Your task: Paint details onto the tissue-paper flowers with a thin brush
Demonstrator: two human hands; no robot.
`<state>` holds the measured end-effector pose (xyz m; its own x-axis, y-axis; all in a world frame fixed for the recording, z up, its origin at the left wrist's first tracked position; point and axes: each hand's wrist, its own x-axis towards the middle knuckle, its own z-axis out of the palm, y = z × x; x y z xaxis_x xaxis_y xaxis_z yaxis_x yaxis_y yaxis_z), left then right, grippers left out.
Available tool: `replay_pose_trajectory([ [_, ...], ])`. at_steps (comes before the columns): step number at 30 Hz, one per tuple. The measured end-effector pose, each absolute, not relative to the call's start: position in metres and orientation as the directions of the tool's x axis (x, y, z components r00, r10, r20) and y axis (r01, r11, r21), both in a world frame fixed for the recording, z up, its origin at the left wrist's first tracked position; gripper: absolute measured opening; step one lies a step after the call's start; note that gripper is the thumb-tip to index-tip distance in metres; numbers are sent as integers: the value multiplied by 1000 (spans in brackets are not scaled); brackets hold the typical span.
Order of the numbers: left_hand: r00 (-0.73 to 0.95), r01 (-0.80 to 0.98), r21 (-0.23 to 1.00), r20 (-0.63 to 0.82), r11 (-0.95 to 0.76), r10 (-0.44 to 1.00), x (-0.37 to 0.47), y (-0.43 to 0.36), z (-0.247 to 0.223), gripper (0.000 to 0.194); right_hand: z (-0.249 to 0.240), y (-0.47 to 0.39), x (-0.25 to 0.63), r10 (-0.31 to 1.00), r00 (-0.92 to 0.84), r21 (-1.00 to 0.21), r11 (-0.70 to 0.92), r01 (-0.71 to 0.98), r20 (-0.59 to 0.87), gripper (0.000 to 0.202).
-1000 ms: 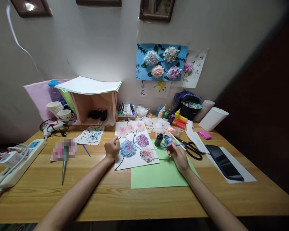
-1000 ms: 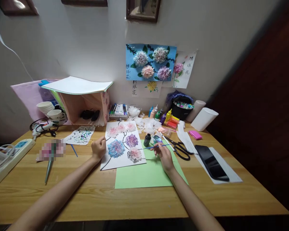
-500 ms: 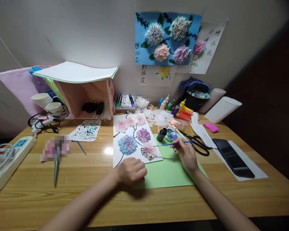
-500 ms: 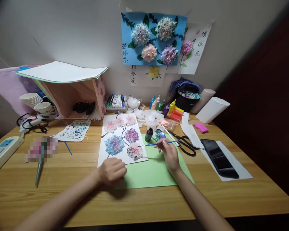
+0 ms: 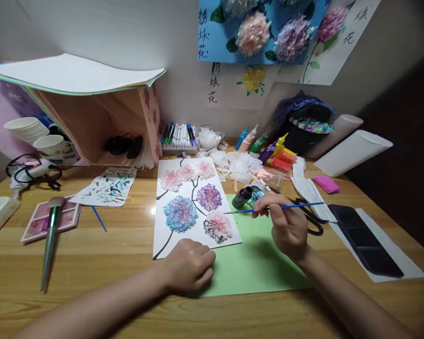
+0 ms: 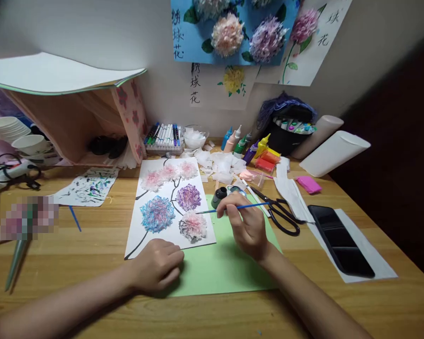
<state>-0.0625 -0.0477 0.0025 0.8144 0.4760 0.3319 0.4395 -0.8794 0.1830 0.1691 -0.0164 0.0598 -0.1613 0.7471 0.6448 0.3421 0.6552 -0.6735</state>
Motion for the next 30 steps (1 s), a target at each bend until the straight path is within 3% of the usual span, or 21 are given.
replay_pose_trajectory([
  [3,840,467,219,191,-857,507,-64,-47,4,9,43,-15,164,780,-73,-746,618,246,622,23],
  [6,848,460,243,164,-854,504,-64,-47,4,9,31,-19,165,776,-92,-757,629,175,624,25],
  [8,845,446,257,194,-857,498,-64,-46,4,10,31,-21,166,704,-201,-672,710,211,681,24],
  [11,833,416,289,258,-862,489,-64,-46,7,11,36,-27,164,551,-379,-451,831,324,743,22],
  [14,831,364,329,307,-871,464,-63,-46,11,14,37,-31,157,477,-431,-304,859,412,766,26],
  [23,771,351,428,373,-833,516,-62,-53,9,19,33,-32,155,443,-454,-215,857,469,773,37],
  [26,756,377,560,274,-738,594,-60,-57,18,22,34,-34,155,417,-482,-172,864,473,770,34],
  [30,670,381,852,11,-358,742,-53,-65,42,33,33,-38,146,376,-545,-146,897,418,749,31],
])
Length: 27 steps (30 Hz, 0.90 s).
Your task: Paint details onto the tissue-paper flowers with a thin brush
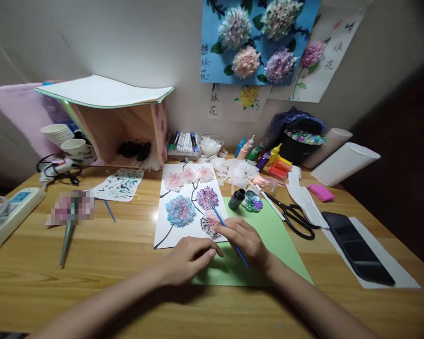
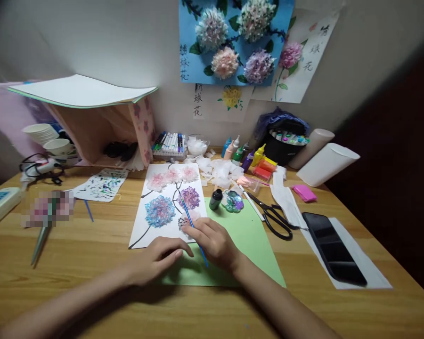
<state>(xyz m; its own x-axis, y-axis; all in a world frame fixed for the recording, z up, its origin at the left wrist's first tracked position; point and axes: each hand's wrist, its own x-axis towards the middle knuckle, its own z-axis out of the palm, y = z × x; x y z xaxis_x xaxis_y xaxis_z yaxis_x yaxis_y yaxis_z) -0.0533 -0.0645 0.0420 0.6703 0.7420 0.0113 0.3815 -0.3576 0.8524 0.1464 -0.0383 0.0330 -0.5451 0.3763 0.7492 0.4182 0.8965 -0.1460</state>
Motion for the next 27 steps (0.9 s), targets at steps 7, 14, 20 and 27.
replay_pose_trajectory([
  [7,490,38,979,-191,198,851,-71,-79,63,50,47,-38,103,376,-670,-135,913,385,640,46],
  [14,-425,758,551,11,349,905,-165,-83,70,34,77,-15,12,340,-873,-142,940,310,349,47],
  [20,-611,779,171,-9,603,792,-210,-45,53,39,73,11,-73,434,-900,-50,901,432,47,38],
  [27,-594,783,159,-96,602,799,-220,-39,52,28,35,15,-104,493,-870,-2,870,493,22,42],
])
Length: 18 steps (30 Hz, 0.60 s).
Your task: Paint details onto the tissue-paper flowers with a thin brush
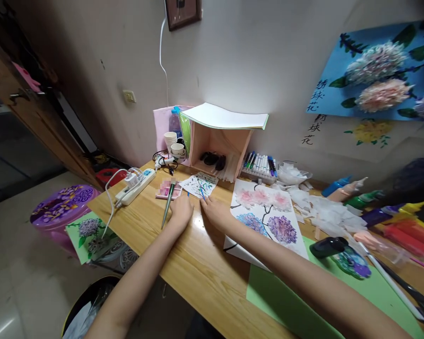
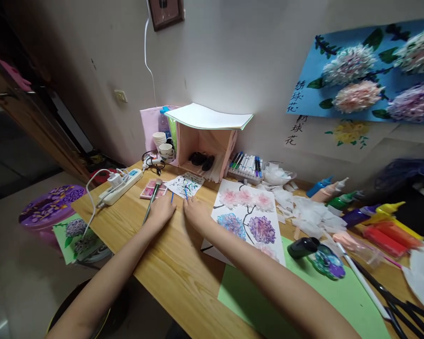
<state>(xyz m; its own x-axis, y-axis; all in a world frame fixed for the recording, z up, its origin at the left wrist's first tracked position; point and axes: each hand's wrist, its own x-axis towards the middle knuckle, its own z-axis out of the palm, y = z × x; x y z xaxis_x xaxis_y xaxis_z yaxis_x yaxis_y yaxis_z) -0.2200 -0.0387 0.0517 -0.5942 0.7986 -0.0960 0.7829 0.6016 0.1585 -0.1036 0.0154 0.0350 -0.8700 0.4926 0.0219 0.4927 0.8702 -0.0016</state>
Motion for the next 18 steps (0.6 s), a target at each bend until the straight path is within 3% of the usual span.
replay_pose_trajectory([
  [5,-557,795,179,-165,580,814,-223,-79,72,21,34,12,-105,512,-857,-21,859,512,45,41],
  [10,-481,728,497,-122,473,868,-215,-120,89,21,68,-1,-66,539,-819,-76,841,536,196,32],
  [12,-382,674,651,-98,349,919,-204,-123,91,22,78,-8,-42,424,-780,-151,903,402,461,31],
  [14,-269,609,760,-72,228,961,-186,-119,92,22,82,-12,-20,296,-739,-116,951,286,606,31],
  [18,-69,531,846,-9,44,998,-138,-102,99,20,85,-11,21,191,-707,25,959,283,681,25],
])
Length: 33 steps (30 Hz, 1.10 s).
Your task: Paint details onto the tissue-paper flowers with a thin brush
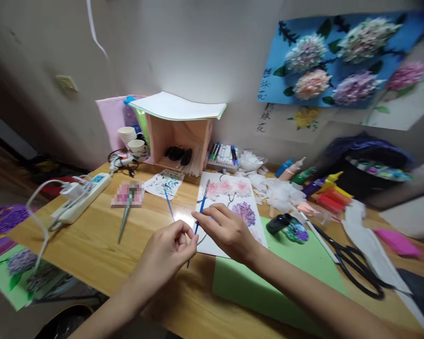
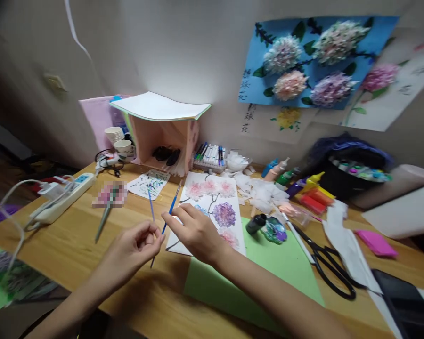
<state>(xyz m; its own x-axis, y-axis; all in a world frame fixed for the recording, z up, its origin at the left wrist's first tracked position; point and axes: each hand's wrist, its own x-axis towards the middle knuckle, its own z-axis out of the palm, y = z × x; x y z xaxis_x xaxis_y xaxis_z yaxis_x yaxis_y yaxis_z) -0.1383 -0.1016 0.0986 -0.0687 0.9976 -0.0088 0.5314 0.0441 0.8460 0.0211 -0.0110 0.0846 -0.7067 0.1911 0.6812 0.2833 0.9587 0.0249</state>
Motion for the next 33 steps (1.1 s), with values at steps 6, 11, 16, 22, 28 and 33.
replay_pose_trajectory([
  [6,144,430,857,244,-282,959,-94,-67,91,25,124,12,108,372,-452,-131,868,480,811,22],
  [11,-57,541,781,405,-313,913,-105,-27,50,33,150,48,165,748,-79,-665,628,404,659,34],
  [16,-152,674,698,452,-243,879,-123,-9,23,34,135,64,161,804,-269,-588,577,567,530,15],
  [22,-200,709,676,467,-202,861,-131,-6,18,31,118,56,137,726,-480,-309,661,684,492,21],
  [28,-242,653,737,422,-175,874,-130,-4,16,31,104,62,133,727,-519,-245,659,711,448,23],
  [33,-226,635,746,427,-200,876,-128,-4,16,32,97,65,130,721,-549,-235,672,702,422,21],
])
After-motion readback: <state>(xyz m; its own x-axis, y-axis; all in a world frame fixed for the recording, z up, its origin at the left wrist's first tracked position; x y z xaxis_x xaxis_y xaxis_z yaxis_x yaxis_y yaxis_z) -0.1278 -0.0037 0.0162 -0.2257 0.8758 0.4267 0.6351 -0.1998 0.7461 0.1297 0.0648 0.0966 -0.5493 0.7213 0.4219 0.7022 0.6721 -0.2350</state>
